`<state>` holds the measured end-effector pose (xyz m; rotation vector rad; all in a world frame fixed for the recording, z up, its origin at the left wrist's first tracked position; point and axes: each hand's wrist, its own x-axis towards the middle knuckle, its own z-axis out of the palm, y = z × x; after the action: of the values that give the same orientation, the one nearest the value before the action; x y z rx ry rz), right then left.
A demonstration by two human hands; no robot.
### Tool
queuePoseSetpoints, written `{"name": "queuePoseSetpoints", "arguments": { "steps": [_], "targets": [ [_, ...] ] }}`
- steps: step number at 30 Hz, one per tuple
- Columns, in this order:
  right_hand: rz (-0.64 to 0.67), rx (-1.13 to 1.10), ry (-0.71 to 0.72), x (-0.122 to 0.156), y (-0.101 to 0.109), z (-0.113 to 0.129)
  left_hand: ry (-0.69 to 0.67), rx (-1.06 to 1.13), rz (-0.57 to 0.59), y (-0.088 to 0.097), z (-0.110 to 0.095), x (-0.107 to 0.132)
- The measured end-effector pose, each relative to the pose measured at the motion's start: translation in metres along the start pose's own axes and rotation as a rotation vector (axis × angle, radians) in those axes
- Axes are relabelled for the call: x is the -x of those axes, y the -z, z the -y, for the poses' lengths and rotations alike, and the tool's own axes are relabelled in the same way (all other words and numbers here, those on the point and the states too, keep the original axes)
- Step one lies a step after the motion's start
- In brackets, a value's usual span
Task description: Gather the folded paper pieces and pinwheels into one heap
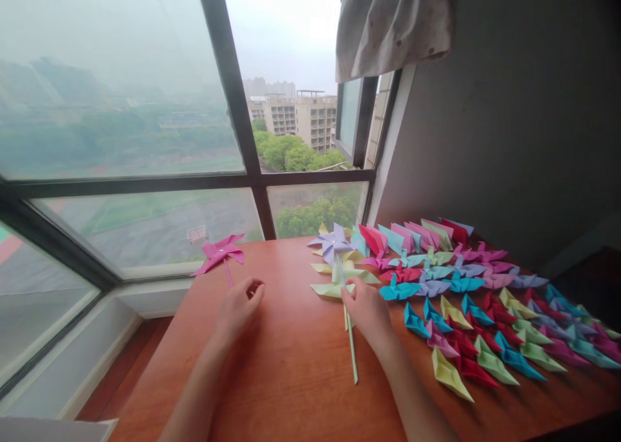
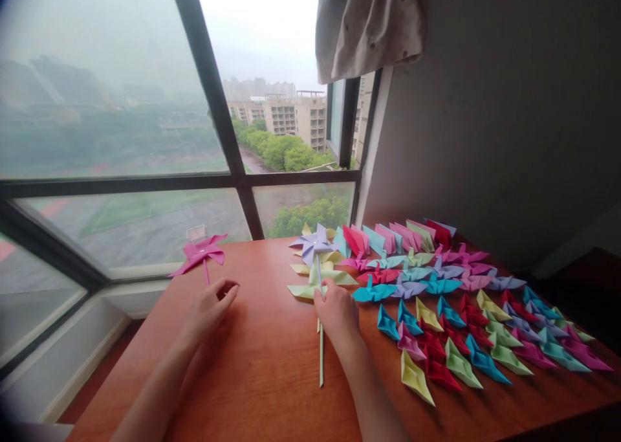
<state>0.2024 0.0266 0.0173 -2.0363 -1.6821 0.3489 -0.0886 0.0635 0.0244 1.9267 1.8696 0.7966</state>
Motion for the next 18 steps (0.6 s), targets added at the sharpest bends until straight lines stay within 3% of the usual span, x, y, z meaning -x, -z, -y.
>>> {"name": "queuePoseSetpoints", "arguments": {
  "steps": [4, 7, 13, 18],
  "targets": [
    [0.063, 0.21, -0.086, -0.018, 0.006, 0.015, -0.143, 0.087, 0.105, -0.021, -0.007, 0.005],
    [0.116, 0.271, -0.13, -0.023, 0.004, 0.019, -0.173, 0.109, 0.115, -0.026, -0.003, 0.006],
    [0.17, 0.252, -0.152, -0.021, -0.003, 0.012, -0.163, 0.123, 0.114, -0.028, 0.001, 0.006],
    [0.133, 0.174, -0.175, -0.021, -0.004, 0.009, -0.165, 0.138, 0.141, -0.029, -0.003, 0.007]
  ]
}}
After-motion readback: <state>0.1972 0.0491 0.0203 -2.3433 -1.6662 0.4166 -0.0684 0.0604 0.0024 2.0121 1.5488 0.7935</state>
